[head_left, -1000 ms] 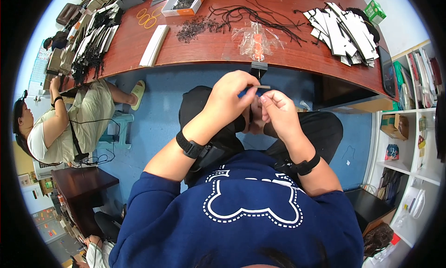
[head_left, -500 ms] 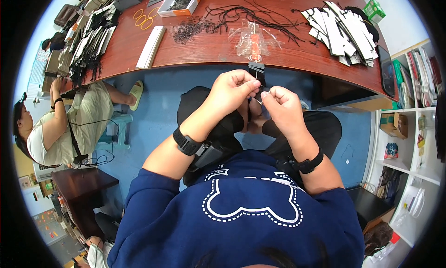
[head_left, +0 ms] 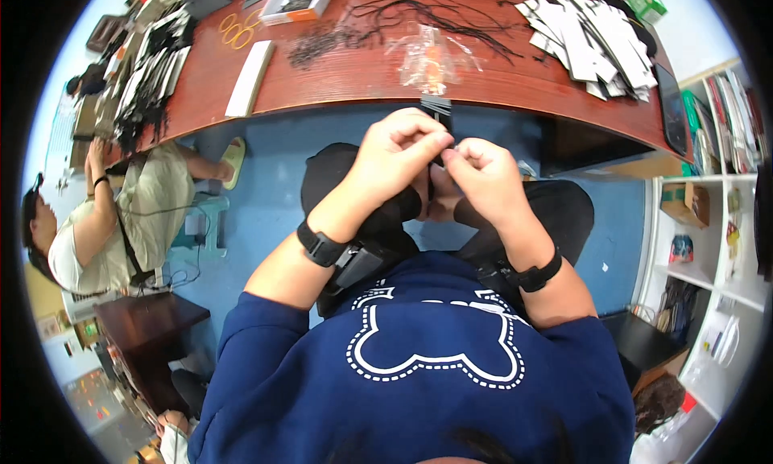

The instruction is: Manually assembling small components or lanyards while sitting at a workstation.

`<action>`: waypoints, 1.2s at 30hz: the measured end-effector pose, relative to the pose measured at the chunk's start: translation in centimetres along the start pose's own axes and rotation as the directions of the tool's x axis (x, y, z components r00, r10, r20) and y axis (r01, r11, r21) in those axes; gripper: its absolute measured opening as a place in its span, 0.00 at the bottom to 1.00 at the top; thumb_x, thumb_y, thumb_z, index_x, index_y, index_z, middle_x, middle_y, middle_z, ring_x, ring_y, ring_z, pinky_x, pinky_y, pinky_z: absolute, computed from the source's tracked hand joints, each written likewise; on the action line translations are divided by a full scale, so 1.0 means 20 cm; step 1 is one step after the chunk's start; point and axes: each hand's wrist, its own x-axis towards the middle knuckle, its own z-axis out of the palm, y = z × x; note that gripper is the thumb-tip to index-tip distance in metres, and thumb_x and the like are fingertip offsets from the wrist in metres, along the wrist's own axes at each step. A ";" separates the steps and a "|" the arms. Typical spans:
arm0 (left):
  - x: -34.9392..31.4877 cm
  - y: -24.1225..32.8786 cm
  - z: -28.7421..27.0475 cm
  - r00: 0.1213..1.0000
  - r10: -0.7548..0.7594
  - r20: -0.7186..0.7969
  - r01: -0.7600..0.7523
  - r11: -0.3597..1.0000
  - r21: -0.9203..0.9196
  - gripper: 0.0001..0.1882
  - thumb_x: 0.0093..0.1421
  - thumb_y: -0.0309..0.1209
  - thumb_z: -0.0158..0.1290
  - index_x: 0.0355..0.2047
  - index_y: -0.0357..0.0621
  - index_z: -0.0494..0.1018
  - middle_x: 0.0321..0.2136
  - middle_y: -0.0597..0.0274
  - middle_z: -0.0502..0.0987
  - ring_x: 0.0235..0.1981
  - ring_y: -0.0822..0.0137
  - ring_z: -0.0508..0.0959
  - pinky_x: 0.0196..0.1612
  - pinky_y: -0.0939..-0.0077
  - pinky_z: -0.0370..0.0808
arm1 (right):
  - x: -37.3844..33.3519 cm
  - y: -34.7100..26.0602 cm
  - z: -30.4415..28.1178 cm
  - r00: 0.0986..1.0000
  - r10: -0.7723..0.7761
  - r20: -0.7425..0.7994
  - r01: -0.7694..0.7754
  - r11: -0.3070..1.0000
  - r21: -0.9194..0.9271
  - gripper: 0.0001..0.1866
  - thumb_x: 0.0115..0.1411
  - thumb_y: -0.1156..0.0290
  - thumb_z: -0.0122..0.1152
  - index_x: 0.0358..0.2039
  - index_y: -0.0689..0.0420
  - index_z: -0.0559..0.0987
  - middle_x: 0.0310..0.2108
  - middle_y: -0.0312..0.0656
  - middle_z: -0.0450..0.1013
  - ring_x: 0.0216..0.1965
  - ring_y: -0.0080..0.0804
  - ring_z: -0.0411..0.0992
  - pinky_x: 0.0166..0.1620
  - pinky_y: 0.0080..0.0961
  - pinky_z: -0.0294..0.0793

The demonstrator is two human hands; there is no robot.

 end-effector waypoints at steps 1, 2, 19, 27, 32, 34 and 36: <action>-0.01 0.00 0.00 0.999 0.041 0.018 -0.042 0.998 0.050 0.04 0.57 0.24 0.55 0.29 0.35 0.76 0.31 0.63 0.73 0.35 0.73 0.73 0.40 0.81 0.69 | 0.00 0.00 0.00 0.999 -0.044 -0.016 0.044 0.998 -0.033 0.13 0.61 0.66 0.56 0.24 0.61 0.75 0.17 0.33 0.71 0.18 0.15 0.66 0.20 0.18 0.64; -0.01 0.00 -0.01 0.993 0.107 0.051 -0.113 0.985 0.129 0.04 0.58 0.25 0.54 0.30 0.35 0.75 0.32 0.63 0.73 0.34 0.73 0.73 0.39 0.81 0.71 | 0.01 0.01 0.00 0.995 -0.094 -0.017 0.093 0.994 -0.061 0.13 0.61 0.66 0.56 0.24 0.61 0.75 0.17 0.32 0.70 0.19 0.15 0.66 0.21 0.18 0.64; -0.26 0.04 -0.05 0.931 0.180 0.319 -0.342 0.738 0.581 0.06 0.51 0.34 0.55 0.25 0.47 0.75 0.18 0.55 0.75 0.23 0.54 0.78 0.28 0.64 0.73 | -0.10 0.06 0.06 0.927 0.285 0.242 -0.316 0.944 0.096 0.20 0.58 0.71 0.59 0.50 0.58 0.66 0.15 0.35 0.69 0.09 0.15 0.60 0.11 0.11 0.54; -0.25 0.07 -0.02 0.893 0.291 0.344 -0.440 0.726 0.528 0.08 0.53 0.34 0.53 0.21 0.45 0.70 0.17 0.56 0.74 0.21 0.52 0.76 0.25 0.61 0.71 | -0.13 0.08 -0.01 0.887 0.140 0.440 -0.265 0.935 0.236 0.37 0.58 0.61 0.61 0.62 0.62 0.57 0.28 0.38 0.74 0.14 0.16 0.66 0.12 0.08 0.58; -0.29 0.04 -0.02 0.968 -0.018 0.249 -0.053 0.960 0.274 0.06 0.62 0.31 0.48 0.32 0.42 0.65 0.20 0.60 0.75 0.24 0.64 0.79 0.29 0.67 0.74 | -0.12 0.15 -0.01 0.888 0.115 0.446 -0.270 0.914 0.302 0.26 0.63 0.50 0.50 0.46 0.63 0.70 0.32 0.46 0.74 0.21 0.25 0.72 0.23 0.16 0.73; -0.27 0.02 0.00 0.973 -0.144 0.180 0.129 0.987 0.090 0.06 0.64 0.31 0.46 0.32 0.42 0.64 0.21 0.62 0.74 0.25 0.68 0.79 0.29 0.70 0.74 | -0.11 0.16 -0.01 0.858 0.277 0.433 -0.442 0.827 0.346 0.16 0.63 0.69 0.47 0.47 0.65 0.69 0.33 0.48 0.74 0.25 0.34 0.75 0.30 0.25 0.77; -0.26 0.01 0.01 0.934 -0.318 0.165 0.344 0.925 -0.165 0.05 0.66 0.29 0.43 0.32 0.44 0.63 0.22 0.65 0.73 0.25 0.72 0.77 0.27 0.79 0.72 | -0.09 0.15 -0.01 0.875 0.242 0.419 -0.400 0.850 0.344 0.16 0.58 0.77 0.48 0.47 0.66 0.69 0.31 0.46 0.75 0.25 0.34 0.76 0.31 0.25 0.78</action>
